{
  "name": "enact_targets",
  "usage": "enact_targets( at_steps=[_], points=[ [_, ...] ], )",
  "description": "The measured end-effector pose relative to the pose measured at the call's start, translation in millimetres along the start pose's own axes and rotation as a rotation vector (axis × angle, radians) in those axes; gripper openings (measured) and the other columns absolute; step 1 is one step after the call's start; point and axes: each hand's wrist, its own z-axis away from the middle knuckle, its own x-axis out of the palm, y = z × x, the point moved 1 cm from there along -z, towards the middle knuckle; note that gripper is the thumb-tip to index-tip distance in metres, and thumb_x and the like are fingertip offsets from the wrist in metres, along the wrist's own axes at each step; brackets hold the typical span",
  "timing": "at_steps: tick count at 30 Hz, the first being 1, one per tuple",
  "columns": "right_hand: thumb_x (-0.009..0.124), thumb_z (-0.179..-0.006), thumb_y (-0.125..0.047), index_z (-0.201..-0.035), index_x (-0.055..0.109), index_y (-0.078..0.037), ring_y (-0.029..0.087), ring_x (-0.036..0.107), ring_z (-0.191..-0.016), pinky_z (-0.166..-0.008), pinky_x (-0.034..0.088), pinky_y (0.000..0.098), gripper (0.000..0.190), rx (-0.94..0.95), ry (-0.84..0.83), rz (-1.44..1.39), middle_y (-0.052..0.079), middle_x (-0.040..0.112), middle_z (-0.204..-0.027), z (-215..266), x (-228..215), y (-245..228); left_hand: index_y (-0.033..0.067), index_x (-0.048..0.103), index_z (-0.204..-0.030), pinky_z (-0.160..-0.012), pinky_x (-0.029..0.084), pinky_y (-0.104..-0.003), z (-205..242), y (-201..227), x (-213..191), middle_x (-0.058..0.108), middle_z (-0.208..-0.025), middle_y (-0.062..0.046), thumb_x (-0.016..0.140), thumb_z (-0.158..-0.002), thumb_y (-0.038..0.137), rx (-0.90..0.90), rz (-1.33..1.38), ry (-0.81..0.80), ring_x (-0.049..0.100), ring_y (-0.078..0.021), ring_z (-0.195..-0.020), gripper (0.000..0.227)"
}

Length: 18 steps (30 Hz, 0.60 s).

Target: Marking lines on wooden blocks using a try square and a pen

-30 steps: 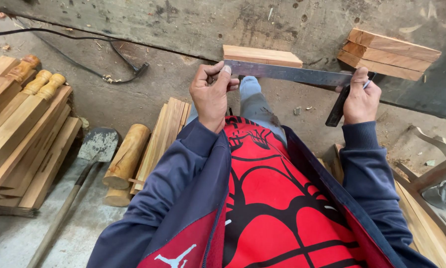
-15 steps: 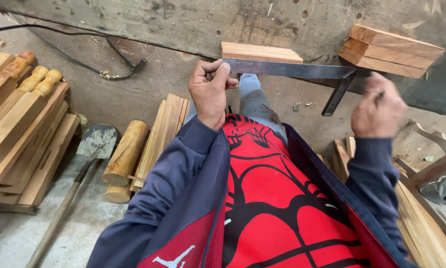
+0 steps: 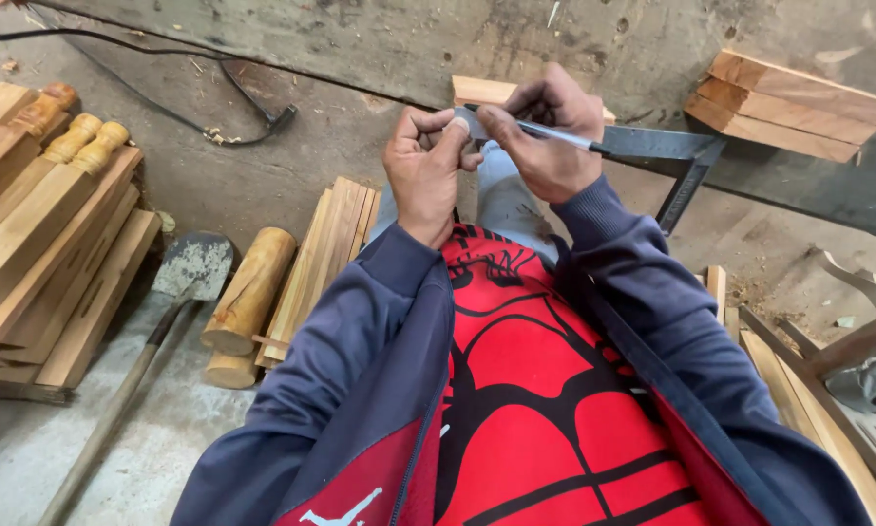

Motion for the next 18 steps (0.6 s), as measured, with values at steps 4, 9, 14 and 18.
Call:
enact_targets(
  at_steps=[4, 9, 14, 18],
  points=[
    [0.066, -0.084, -0.003, -0.062, 0.040, -0.007, 0.013, 0.048, -0.046, -0.048, 0.038, 0.0286, 0.035, -0.138, 0.071, 0.084, 0.004, 0.053, -0.053, -2, 9, 2, 0.0053, 0.051, -0.075, -0.043, 0.054, -0.025, 0, 4, 1, 0.050, -0.052, -0.004, 0.059, -0.074, 0.003, -0.027, 0.013, -0.005, 0.051, -0.0084, -0.040, 0.008],
    [0.058, -0.087, 0.007, -0.064, 0.032, -0.005, 0.015, 0.041, -0.045, -0.047, 0.034, 0.0288, 0.036, -0.205, 0.092, 0.022, 0.007, 0.044, -0.055, -3, 11, 11, 0.0061, 0.050, -0.074, -0.045, 0.055, -0.027, -1, 6, 1, 0.052, -0.052, -0.005, 0.060, -0.074, 0.004, -0.034, 0.027, -0.024, 0.048, -0.0080, -0.037, 0.010],
    [0.060, -0.087, 0.004, -0.064, 0.031, -0.006, 0.014, 0.032, -0.047, -0.048, 0.030, 0.0293, 0.038, -0.186, 0.093, 0.088, 0.004, 0.038, -0.055, -2, 11, 16, 0.0049, 0.050, -0.074, -0.045, 0.054, -0.026, 0, 10, 2, 0.048, -0.045, -0.006, 0.059, -0.074, 0.003, -0.036, 0.037, -0.035, 0.046, -0.0085, -0.037, 0.010],
    [0.060, -0.087, 0.003, -0.064, 0.031, -0.006, 0.014, 0.029, -0.047, -0.048, 0.029, 0.0292, 0.038, -0.173, 0.087, 0.098, 0.003, 0.036, -0.055, -2, 11, 16, 0.0045, 0.050, -0.074, -0.044, 0.053, -0.026, -1, 8, 2, 0.048, -0.044, -0.007, 0.059, -0.075, 0.003, -0.048, 0.055, -0.032, 0.047, -0.0096, -0.038, 0.009]
  ],
)
